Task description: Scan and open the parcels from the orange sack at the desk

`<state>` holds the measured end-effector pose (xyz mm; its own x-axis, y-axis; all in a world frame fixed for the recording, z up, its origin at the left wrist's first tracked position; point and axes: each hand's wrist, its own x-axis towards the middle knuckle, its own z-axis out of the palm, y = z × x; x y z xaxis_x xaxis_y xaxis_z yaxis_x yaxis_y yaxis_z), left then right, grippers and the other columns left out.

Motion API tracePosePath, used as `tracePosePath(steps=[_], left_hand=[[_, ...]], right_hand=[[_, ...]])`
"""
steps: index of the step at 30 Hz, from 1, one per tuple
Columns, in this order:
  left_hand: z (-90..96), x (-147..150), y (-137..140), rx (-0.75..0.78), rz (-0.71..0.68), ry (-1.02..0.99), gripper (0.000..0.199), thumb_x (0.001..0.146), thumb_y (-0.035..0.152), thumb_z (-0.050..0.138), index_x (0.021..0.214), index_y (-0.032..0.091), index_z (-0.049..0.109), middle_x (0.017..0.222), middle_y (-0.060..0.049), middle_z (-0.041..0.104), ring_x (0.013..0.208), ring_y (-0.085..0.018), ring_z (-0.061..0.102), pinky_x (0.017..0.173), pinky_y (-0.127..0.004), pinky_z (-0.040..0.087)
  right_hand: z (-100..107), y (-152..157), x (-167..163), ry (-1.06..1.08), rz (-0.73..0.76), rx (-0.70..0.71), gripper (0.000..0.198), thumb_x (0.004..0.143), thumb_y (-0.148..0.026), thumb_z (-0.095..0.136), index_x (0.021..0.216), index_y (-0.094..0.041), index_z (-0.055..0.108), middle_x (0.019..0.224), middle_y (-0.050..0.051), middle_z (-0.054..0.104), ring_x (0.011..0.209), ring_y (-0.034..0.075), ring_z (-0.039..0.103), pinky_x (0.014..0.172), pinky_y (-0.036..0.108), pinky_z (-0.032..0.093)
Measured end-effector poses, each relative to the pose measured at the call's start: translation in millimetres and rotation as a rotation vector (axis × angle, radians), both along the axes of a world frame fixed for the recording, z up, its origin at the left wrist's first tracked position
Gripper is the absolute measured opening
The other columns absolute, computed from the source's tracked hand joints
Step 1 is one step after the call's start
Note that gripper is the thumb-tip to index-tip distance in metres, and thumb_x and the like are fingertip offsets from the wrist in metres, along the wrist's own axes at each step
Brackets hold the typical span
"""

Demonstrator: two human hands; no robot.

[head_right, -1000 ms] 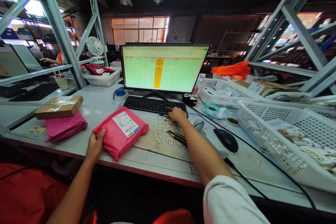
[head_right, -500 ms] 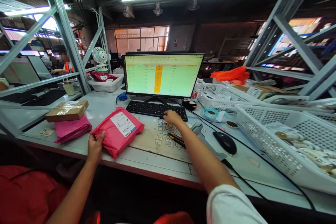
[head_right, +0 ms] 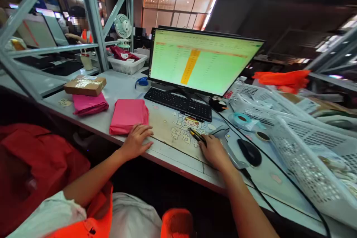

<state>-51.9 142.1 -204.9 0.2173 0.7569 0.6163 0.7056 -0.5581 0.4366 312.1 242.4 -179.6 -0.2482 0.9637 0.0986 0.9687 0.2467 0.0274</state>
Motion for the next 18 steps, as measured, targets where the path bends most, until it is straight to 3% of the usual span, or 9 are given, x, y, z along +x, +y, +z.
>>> tracePosePath(steps=[4,7,10,13,16,18], left_hand=[[-2.3,13.5,19.5,0.045,0.395,-0.069,0.061,0.084,0.029,0.082,0.140,0.018,0.060,0.155,-0.022,0.051,0.147,-0.044,0.040,0.122,-0.063,0.027],[1.9,9.0,42.1,-0.032,0.490,-0.087,0.045,0.086,0.017,0.074,0.131,0.012,0.066,0.146,-0.026,0.059,0.136,-0.045,0.051,0.115,-0.062,0.035],[5.7,-10.3,54.2,-0.069,0.421,-0.075,0.028,0.087,0.004,0.059,0.108,0.014,0.075,0.133,-0.020,0.069,0.123,-0.038,0.061,0.108,-0.057,0.044],[5.4,-45.3,46.5,-0.043,0.172,-0.125,0.032,0.084,0.001,0.053,0.097,0.018,0.077,0.119,-0.012,0.077,0.120,-0.030,0.067,0.108,-0.051,0.047],[1.0,-84.0,22.2,-0.058,-0.048,-0.302,0.035,0.082,0.003,0.048,0.086,0.021,0.078,0.106,-0.007,0.081,0.115,-0.024,0.072,0.108,-0.045,0.052],[-3.2,-101.6,3.2,-0.095,-0.069,-0.453,0.033,0.083,0.008,0.048,0.083,0.021,0.079,0.102,-0.008,0.081,0.109,-0.022,0.075,0.107,-0.044,0.054]], right_hand=[[18.1,14.9,-16.9,0.140,0.014,0.071,0.052,0.102,-0.039,0.038,0.136,-0.012,0.066,0.124,0.020,0.070,0.109,0.034,0.069,0.097,0.046,0.054],[53.1,22.1,-49.6,0.310,0.116,0.126,0.053,0.100,-0.045,0.042,0.137,-0.015,0.067,0.128,0.018,0.070,0.112,0.033,0.068,0.097,0.046,0.054],[91.1,25.1,-92.0,0.356,0.233,0.140,0.057,0.096,-0.051,0.051,0.137,-0.015,0.067,0.125,0.017,0.071,0.109,0.032,0.068,0.096,0.044,0.055],[119.6,24.6,-133.8,0.299,0.397,0.155,0.053,0.093,-0.052,0.059,0.131,-0.017,0.071,0.120,0.015,0.069,0.103,0.031,0.068,0.095,0.042,0.054],[133.4,20.6,-175.4,0.242,0.547,0.142,0.047,0.092,-0.045,0.065,0.131,-0.019,0.069,0.118,0.013,0.070,0.103,0.030,0.068,0.092,0.040,0.054],[135.4,16.5,-207.7,0.155,0.597,0.097,0.049,0.092,-0.037,0.066,0.139,-0.022,0.064,0.116,0.011,0.073,0.101,0.029,0.068,0.089,0.038,0.053]])
